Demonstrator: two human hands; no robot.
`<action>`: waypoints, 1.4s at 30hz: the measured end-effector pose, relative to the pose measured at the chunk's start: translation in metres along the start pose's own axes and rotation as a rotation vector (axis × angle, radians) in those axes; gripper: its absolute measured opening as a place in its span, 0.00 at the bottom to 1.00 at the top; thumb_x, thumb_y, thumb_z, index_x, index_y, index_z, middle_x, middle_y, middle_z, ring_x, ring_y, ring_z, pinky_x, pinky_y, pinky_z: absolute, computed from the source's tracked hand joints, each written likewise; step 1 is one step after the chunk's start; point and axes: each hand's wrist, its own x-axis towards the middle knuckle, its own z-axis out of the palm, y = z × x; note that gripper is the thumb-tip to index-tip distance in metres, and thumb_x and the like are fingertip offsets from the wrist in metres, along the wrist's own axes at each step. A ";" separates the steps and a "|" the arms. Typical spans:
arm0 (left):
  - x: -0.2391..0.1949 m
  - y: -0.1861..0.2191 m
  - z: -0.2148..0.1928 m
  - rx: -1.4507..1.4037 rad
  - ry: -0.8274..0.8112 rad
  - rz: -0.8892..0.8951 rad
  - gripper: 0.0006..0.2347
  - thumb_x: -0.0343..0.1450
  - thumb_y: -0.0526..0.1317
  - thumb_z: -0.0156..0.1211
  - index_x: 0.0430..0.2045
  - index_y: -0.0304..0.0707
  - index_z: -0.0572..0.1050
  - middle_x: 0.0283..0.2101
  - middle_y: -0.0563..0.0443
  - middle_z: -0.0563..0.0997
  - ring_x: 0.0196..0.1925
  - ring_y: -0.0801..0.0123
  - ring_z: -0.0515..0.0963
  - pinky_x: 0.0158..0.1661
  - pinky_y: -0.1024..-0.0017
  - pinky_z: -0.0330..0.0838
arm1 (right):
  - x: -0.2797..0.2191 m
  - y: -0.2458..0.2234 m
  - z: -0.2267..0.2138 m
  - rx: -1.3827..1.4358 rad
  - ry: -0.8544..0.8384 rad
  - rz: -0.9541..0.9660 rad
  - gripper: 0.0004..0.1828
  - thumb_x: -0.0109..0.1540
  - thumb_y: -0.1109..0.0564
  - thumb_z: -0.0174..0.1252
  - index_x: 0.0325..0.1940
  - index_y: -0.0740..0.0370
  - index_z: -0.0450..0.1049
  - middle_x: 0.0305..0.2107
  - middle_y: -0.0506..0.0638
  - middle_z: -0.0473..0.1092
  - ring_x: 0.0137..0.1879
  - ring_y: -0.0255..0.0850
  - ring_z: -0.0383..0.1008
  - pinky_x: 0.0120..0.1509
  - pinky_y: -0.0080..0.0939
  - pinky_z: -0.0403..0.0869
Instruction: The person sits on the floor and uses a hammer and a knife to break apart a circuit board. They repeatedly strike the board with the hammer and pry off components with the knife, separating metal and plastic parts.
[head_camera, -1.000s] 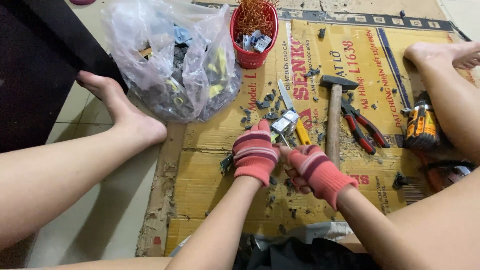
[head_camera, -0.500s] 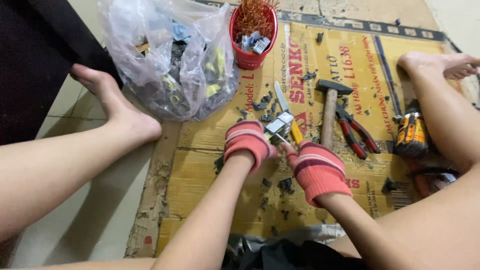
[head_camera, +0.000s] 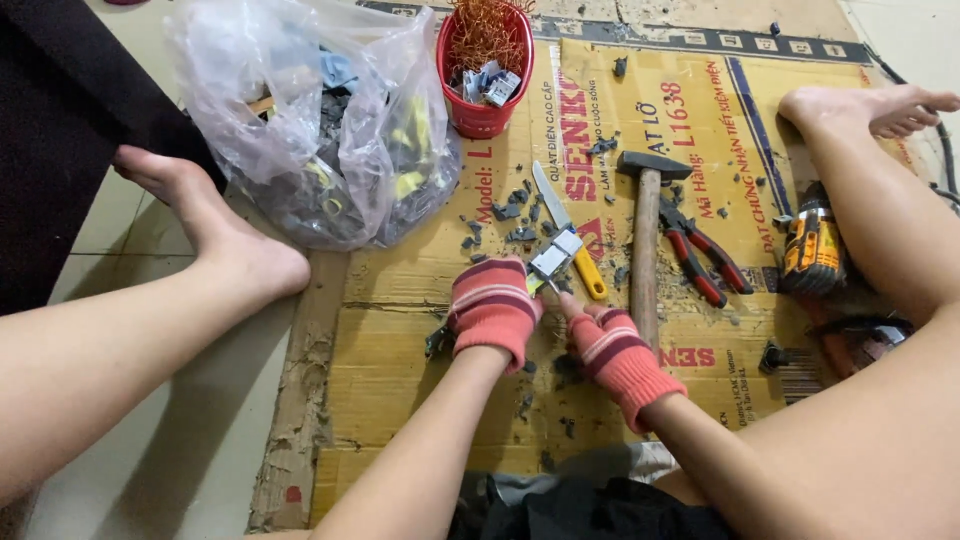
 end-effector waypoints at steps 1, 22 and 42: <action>0.000 0.000 0.001 0.001 -0.001 -0.002 0.25 0.66 0.48 0.65 0.56 0.40 0.67 0.54 0.40 0.77 0.58 0.46 0.79 0.53 0.46 0.76 | 0.006 0.008 0.002 0.195 0.005 0.014 0.36 0.65 0.41 0.56 0.68 0.72 0.65 0.58 0.72 0.68 0.67 0.62 0.67 0.74 0.62 0.64; 0.043 -0.008 -0.043 -0.021 0.032 -0.063 0.26 0.65 0.50 0.65 0.55 0.40 0.69 0.54 0.40 0.78 0.57 0.47 0.79 0.53 0.47 0.76 | 0.057 -0.071 -0.007 -0.663 0.110 -0.329 0.38 0.66 0.25 0.41 0.65 0.52 0.72 0.53 0.58 0.75 0.65 0.53 0.72 0.70 0.60 0.70; 0.073 -0.003 -0.056 0.020 -0.023 -0.043 0.26 0.64 0.51 0.66 0.54 0.39 0.71 0.53 0.40 0.79 0.57 0.47 0.79 0.52 0.47 0.77 | 0.121 -0.061 -0.091 -0.529 0.493 -0.274 0.24 0.71 0.43 0.44 0.57 0.64 0.72 0.45 0.68 0.76 0.56 0.63 0.75 0.59 0.69 0.73</action>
